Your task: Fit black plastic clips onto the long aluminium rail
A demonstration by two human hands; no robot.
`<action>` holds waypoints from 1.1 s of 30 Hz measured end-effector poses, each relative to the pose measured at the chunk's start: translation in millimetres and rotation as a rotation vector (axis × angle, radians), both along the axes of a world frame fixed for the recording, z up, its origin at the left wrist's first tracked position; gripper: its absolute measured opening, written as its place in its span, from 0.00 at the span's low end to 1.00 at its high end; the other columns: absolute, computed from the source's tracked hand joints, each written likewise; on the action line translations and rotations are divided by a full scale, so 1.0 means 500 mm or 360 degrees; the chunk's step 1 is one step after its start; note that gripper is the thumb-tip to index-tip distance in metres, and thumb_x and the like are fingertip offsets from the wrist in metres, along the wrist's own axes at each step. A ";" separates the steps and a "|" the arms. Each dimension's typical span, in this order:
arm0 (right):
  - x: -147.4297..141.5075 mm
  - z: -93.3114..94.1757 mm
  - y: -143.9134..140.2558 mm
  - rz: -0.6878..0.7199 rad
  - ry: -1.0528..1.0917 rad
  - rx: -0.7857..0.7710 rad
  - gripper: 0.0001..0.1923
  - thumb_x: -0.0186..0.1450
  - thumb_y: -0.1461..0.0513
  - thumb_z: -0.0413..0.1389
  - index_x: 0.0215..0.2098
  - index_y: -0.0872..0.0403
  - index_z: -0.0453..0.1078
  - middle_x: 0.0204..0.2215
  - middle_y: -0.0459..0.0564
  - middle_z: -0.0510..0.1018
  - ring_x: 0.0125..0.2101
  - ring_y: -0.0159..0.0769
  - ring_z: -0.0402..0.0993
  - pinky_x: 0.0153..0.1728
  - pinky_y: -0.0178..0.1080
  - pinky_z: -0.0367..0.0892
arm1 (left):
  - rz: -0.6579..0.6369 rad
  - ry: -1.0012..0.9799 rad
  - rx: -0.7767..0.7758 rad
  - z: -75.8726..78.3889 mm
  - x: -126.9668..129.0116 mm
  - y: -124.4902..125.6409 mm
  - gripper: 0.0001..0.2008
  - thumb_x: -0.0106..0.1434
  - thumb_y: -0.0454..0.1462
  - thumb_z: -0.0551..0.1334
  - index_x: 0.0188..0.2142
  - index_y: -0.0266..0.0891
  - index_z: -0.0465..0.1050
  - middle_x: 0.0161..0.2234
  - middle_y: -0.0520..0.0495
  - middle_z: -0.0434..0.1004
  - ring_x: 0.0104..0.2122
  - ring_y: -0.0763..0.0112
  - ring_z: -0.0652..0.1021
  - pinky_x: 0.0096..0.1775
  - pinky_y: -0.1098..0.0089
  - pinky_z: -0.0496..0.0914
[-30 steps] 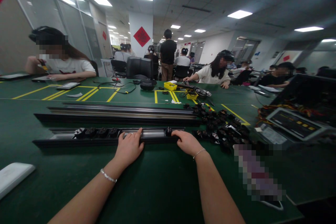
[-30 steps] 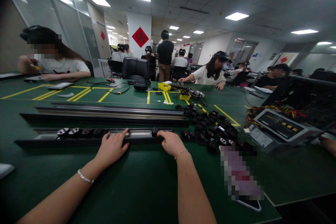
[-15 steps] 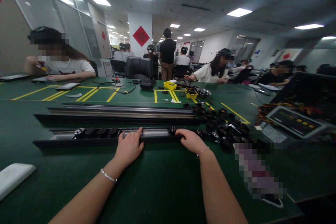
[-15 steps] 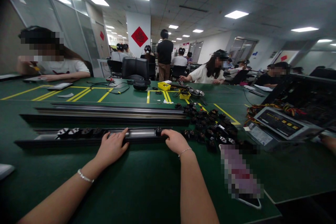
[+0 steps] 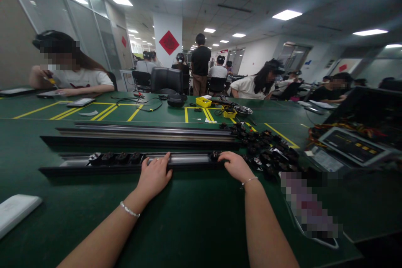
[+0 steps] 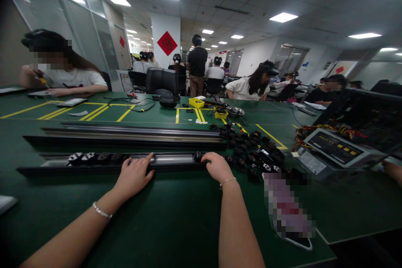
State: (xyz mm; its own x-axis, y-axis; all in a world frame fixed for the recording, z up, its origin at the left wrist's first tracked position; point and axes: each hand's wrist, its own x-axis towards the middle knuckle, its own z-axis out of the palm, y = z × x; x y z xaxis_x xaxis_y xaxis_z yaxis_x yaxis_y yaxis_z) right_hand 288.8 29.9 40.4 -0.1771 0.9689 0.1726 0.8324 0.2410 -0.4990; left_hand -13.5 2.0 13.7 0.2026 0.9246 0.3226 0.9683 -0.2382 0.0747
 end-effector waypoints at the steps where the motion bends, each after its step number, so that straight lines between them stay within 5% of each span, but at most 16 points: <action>1: -0.003 -0.003 0.002 -0.0065 0.0034 0.0051 0.16 0.51 0.71 0.46 0.28 0.50 0.73 0.43 0.45 0.74 0.45 0.34 0.68 0.51 0.38 0.59 | 0.0000 0.0001 0.0005 0.001 0.000 0.000 0.27 0.60 0.41 0.51 0.58 0.35 0.56 0.44 0.40 0.76 0.46 0.58 0.72 0.54 0.51 0.50; 4: -0.029 -0.012 0.008 -0.0280 0.0174 0.0288 0.12 0.53 0.68 0.47 0.29 0.51 0.71 0.42 0.49 0.74 0.45 0.36 0.68 0.51 0.41 0.60 | 0.0003 0.0002 0.0011 0.002 0.000 0.000 0.27 0.60 0.41 0.52 0.58 0.35 0.56 0.44 0.40 0.76 0.46 0.57 0.72 0.54 0.51 0.50; 8: -0.083 -0.032 0.013 -0.0370 0.0259 0.0491 0.20 0.56 0.59 0.52 0.47 0.56 0.66 0.49 0.56 0.69 0.53 0.41 0.61 0.55 0.44 0.55 | 0.0002 0.0005 0.0013 0.002 0.001 -0.001 0.27 0.60 0.41 0.52 0.58 0.35 0.56 0.44 0.41 0.76 0.46 0.58 0.72 0.54 0.51 0.50; 17: -0.105 -0.062 0.021 -0.0578 0.0360 0.0295 0.25 0.55 0.58 0.53 0.51 0.56 0.63 0.49 0.56 0.68 0.49 0.42 0.65 0.50 0.41 0.61 | -0.0002 0.0018 0.0028 -0.002 0.001 0.000 0.27 0.60 0.41 0.52 0.58 0.36 0.57 0.45 0.41 0.75 0.45 0.58 0.72 0.54 0.50 0.51; 33: -0.065 -0.042 0.023 -0.0856 0.0311 0.0052 0.23 0.54 0.59 0.51 0.49 0.55 0.65 0.42 0.54 0.74 0.42 0.42 0.70 0.43 0.39 0.64 | -0.0014 0.0009 0.0053 -0.003 -0.001 0.002 0.27 0.60 0.41 0.52 0.58 0.34 0.57 0.44 0.40 0.76 0.45 0.57 0.73 0.53 0.50 0.52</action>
State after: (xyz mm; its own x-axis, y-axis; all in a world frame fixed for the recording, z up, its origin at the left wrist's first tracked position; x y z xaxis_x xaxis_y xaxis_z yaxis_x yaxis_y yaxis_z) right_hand 256.4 41.6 19.2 0.3775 0.9075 0.1843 0.7352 -0.1727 -0.6555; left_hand -13.8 2.9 12.4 0.2126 0.9115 0.3520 0.9665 -0.2492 0.0614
